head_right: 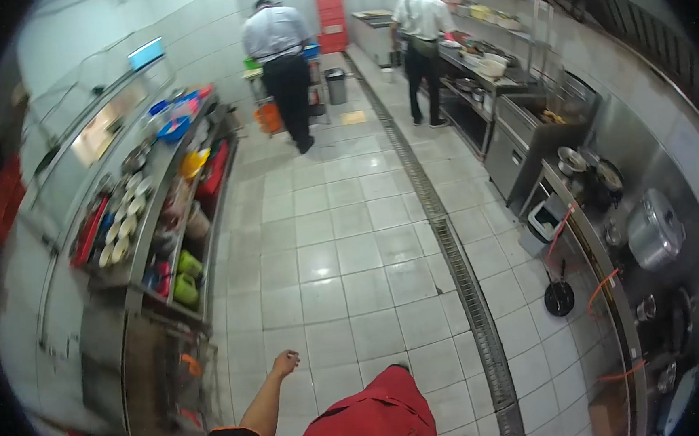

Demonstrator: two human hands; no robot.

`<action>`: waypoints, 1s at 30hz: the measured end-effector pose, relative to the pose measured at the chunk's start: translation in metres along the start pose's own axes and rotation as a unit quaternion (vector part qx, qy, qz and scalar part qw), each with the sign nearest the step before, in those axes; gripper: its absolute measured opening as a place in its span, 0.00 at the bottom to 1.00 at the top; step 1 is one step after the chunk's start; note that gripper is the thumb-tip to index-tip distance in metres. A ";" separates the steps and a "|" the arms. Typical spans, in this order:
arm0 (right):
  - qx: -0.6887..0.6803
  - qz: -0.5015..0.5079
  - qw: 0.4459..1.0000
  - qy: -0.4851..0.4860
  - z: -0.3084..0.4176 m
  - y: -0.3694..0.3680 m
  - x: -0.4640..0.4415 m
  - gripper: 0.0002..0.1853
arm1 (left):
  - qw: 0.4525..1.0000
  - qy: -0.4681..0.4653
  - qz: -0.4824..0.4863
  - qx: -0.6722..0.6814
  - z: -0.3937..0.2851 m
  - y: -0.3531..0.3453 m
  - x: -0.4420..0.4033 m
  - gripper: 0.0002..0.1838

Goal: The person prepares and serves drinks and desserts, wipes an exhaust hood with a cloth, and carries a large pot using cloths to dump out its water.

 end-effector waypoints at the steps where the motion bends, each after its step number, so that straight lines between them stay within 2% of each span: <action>1: -0.006 0.014 1.000 -0.018 0.008 0.006 -0.002 0.21 | 1.000 -0.008 -0.011 0.010 -0.035 0.017 -0.025 0.14; 3: -0.019 0.034 0.998 -0.040 0.033 0.027 -0.015 0.21 | 0.997 -0.034 -0.031 0.062 -0.082 0.034 -0.073 0.11; 6: -0.020 0.052 0.997 -0.053 0.086 0.089 -0.052 0.20 | 0.998 -0.038 -0.018 0.039 -0.121 0.036 -0.134 0.11; 8: 0.008 0.061 0.997 -0.049 0.134 0.149 -0.090 0.20 | 0.997 -0.024 0.034 0.057 -0.098 0.023 -0.170 0.13; 10: 0.076 0.065 0.994 -0.033 0.201 0.236 -0.151 0.20 | 0.992 0.051 0.100 0.052 -0.066 0.008 -0.189 0.15; 11: 0.110 0.041 0.993 -0.004 0.250 0.291 -0.181 0.20 | 0.985 0.111 0.079 0.105 -0.061 0.009 -0.180 0.16; 12: 0.121 -0.029 0.991 0.053 0.323 0.365 -0.162 0.19 | 0.970 0.171 0.061 0.160 -0.053 0.004 -0.167 0.17; 13: 0.081 -0.074 0.989 0.102 0.382 0.427 -0.177 0.20 | 0.949 0.231 0.078 0.198 -0.024 -0.006 -0.172 0.19; 14: 0.111 -0.187 0.956 0.196 0.438 0.482 -0.204 0.20 | 0.940 0.264 0.094 0.193 -0.011 -0.009 -0.171 0.18; 15: 0.085 -0.229 0.943 0.224 0.499 0.539 -0.206 0.18 | 0.942 0.275 0.113 0.153 -0.014 -0.007 -0.172 0.17; 17: -0.053 -0.274 0.922 0.269 0.614 0.633 -0.124 0.14 | 0.952 0.264 0.139 0.063 -0.029 0.004 -0.188 0.16; 19: -0.211 -0.299 0.862 0.350 0.689 0.689 -0.137 0.15 | 0.965 0.216 0.149 -0.027 -0.054 0.027 -0.222 0.15; 22: -0.215 -0.268 0.838 0.423 0.779 0.720 -0.166 0.15 | 0.961 0.031 0.138 -0.238 -0.118 0.073 -0.309 0.14; 24: -0.192 -0.197 0.875 0.397 0.800 0.709 -0.193 0.16 | 0.926 -0.078 0.082 -0.361 -0.170 0.117 -0.386 0.13; 25: -0.165 -0.177 0.911 0.335 0.795 0.699 -0.215 0.17 | 0.973 0.075 0.100 -0.196 -0.166 0.139 -0.466 0.13; 26: -0.129 -0.196 0.928 0.288 0.779 0.687 -0.254 0.17 | 0.972 0.225 0.062 -0.033 -0.166 0.161 -0.531 0.13; 27: -0.091 -0.169 0.958 0.215 0.759 0.673 -0.277 0.18 | 0.986 0.143 -0.017 -0.090 -0.238 0.194 -0.574 0.15; 28: 0.071 -0.213 0.951 0.211 0.737 0.652 -0.319 0.22 | 0.989 0.115 -0.003 -0.090 -0.284 0.212 -0.630 0.18; 29: 0.080 -0.119 0.985 0.099 0.687 0.620 -0.381 0.24 | 0.963 -0.045 -0.058 -0.260 -0.365 0.232 -0.669 0.15; 30: 0.070 -0.112 0.990 0.045 0.655 0.610 -0.368 0.25 | 0.993 -0.013 -0.014 -0.117 -0.417 0.245 -0.698 0.19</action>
Point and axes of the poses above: each hand's wrist, its own x-axis away from the middle knuckle, its own y-axis out of the back of the hand, z = x × y, the point moved 8 cm from there along -x, towards the middle knuckle, and after that the axes turned 12 degrees about z, right-handed, at the moved point
